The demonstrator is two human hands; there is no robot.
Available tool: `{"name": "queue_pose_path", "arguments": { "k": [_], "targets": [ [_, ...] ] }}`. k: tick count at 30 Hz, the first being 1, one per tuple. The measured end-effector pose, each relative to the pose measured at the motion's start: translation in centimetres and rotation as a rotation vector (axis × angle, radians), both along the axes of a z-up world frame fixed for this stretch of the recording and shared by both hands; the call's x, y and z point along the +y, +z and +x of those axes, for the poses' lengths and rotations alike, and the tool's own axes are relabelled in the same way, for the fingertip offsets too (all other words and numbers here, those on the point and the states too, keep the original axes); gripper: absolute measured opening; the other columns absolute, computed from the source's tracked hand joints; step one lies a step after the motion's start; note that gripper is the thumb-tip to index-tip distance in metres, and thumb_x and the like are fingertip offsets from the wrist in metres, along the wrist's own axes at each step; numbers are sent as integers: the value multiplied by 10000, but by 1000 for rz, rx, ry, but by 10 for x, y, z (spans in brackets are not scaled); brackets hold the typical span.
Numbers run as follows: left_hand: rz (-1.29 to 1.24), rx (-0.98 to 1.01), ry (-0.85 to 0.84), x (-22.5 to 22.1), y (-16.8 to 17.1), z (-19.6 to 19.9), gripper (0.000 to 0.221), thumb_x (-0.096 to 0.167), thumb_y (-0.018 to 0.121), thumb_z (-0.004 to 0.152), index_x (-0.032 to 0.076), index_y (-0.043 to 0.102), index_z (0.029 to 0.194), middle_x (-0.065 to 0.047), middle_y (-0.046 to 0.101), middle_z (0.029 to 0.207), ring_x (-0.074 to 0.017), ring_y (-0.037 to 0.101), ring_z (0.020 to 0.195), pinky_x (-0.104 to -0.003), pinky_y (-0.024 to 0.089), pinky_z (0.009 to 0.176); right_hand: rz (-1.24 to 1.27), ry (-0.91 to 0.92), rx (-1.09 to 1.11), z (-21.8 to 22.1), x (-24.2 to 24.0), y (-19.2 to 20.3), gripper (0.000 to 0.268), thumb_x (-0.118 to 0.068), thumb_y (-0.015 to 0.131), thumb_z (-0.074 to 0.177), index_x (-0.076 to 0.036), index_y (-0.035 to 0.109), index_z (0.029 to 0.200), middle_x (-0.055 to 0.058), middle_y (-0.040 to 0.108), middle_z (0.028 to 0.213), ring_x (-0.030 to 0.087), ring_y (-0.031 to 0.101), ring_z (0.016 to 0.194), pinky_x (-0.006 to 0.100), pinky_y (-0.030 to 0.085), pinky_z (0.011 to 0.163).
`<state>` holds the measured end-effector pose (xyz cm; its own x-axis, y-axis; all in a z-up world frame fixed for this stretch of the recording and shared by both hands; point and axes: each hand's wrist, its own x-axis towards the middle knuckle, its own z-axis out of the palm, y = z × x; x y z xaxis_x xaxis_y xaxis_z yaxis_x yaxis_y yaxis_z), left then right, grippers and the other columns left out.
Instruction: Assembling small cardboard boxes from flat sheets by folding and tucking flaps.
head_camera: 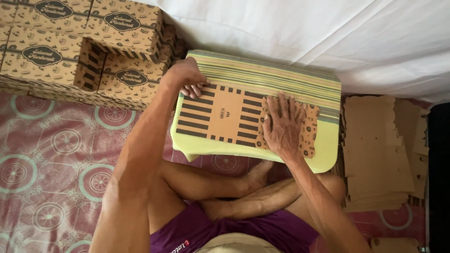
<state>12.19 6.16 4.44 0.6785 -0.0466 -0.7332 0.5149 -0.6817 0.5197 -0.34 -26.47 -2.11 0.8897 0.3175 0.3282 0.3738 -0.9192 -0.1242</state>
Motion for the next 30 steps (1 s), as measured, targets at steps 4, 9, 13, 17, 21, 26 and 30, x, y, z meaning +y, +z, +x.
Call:
{"name": "queue_pose_path", "arguments": {
  "k": [4,9,13,17,21,26,30],
  "targets": [
    [32,-22,2,8,1,-2,275,189,697,827,-81,734,859,-231,751,789,-353,765,695,-445,640,668,-39,47,-6,1,0,1,608,-421,451,1007,-242,405,1586,176,295,1656,461,214,1524,758,147,1153],
    [7,17,72,27,-33,8,334,206,692,819,-123,709,874,-256,748,831,-375,762,726,-469,629,690,-98,253,28,3,1,2,713,-591,400,1014,-223,349,1622,106,255,1700,371,205,1561,685,115,1201],
    [36,-12,109,35,-17,-3,311,201,702,841,-109,713,875,-257,745,813,-362,762,721,-464,632,690,-100,255,28,2,1,4,735,-606,427,999,-210,360,1615,112,275,1691,373,219,1554,688,128,1202],
    [-4,-69,230,42,-6,-21,299,127,639,908,-169,684,921,-300,727,828,-408,750,747,-503,624,688,-91,255,18,2,1,6,729,-603,433,1004,-207,363,1612,119,281,1687,376,227,1550,691,141,1198],
    [505,-544,150,77,-90,-23,288,269,590,827,74,792,887,-232,713,771,-444,736,750,-562,607,587,-96,238,22,0,-1,4,700,-599,439,1009,-209,401,1589,104,291,1687,363,236,1552,668,152,1208],
    [1057,-1382,-147,3,-153,-92,203,298,646,907,141,615,782,-64,559,732,-255,634,499,-396,518,421,-37,219,61,2,-1,5,558,-471,326,1087,-230,410,1583,87,325,1669,356,255,1546,654,110,1223],
    [426,-623,-149,-121,-55,-168,217,340,649,839,160,743,914,-112,707,784,-401,748,778,-529,615,628,-2,207,62,0,-2,9,470,-341,379,1107,-220,487,1548,57,399,1637,335,331,1519,649,171,1218]
  ]
}}
